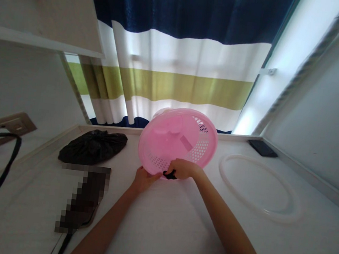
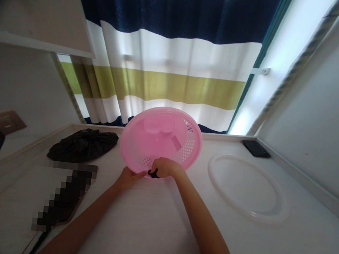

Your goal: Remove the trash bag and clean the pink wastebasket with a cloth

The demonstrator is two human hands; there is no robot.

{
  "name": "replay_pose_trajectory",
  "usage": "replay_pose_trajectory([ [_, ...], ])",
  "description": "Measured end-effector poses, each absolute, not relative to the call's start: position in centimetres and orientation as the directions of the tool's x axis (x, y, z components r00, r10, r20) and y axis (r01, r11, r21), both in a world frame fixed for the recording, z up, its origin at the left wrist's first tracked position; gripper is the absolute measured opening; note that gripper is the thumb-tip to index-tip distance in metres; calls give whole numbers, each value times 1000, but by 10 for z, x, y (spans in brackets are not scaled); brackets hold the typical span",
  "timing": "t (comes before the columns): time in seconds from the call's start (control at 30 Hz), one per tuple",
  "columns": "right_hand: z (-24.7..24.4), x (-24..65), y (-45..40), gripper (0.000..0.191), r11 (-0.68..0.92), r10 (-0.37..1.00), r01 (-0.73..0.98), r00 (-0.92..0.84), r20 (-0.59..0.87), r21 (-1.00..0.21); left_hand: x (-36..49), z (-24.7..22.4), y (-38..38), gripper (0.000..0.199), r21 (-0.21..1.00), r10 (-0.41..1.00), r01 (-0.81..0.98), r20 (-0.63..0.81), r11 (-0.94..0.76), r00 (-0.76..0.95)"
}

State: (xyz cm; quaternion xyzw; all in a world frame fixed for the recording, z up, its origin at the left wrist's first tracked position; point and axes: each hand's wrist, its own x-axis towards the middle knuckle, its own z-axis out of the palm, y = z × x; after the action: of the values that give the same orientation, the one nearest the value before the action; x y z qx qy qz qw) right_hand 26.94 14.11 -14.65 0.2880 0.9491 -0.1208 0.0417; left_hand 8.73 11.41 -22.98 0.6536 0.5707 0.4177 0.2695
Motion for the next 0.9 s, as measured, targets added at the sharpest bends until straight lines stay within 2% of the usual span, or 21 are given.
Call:
replay_pose_trajectory([
  [0.07, -148, 271, 144, 33, 781, 578, 576, -813, -70, -240, 86, -233, 116, 43, 832, 968, 510, 249, -219, 9],
  [0.17, -160, 270, 151, 43, 613, 790, 765, -589, 171, -199, 84, -240, 120, 44, 842, 968, 490, 250, -228, 23],
  [0.23, -172, 266, 155, 43, 528, 844, 835, -497, 199, -156, 83, -244, 122, 45, 848, 968, 476, 250, -235, 32],
  [0.33, -187, 261, 161, 39, 591, 805, 798, -572, 158, -120, 81, -248, 125, 45, 848, 966, 467, 251, -249, 59],
  [0.47, -194, 260, 166, 49, 612, 760, 780, -537, 366, -126, 80, -250, 127, 45, 862, 970, 446, 226, -242, 89],
  [0.53, -193, 261, 166, 48, 612, 767, 780, -547, 336, -127, 79, -251, 127, 46, 872, 971, 427, 220, -237, 91],
  [0.63, -190, 264, 166, 42, 649, 760, 748, -629, 163, -142, 79, -251, 127, 46, 885, 967, 390, 236, -254, 94],
  [0.9, -172, 274, 165, 34, 714, 695, 693, -719, -12, -97, 80, -250, 126, 45, 926, 976, 310, 209, -218, 63],
])
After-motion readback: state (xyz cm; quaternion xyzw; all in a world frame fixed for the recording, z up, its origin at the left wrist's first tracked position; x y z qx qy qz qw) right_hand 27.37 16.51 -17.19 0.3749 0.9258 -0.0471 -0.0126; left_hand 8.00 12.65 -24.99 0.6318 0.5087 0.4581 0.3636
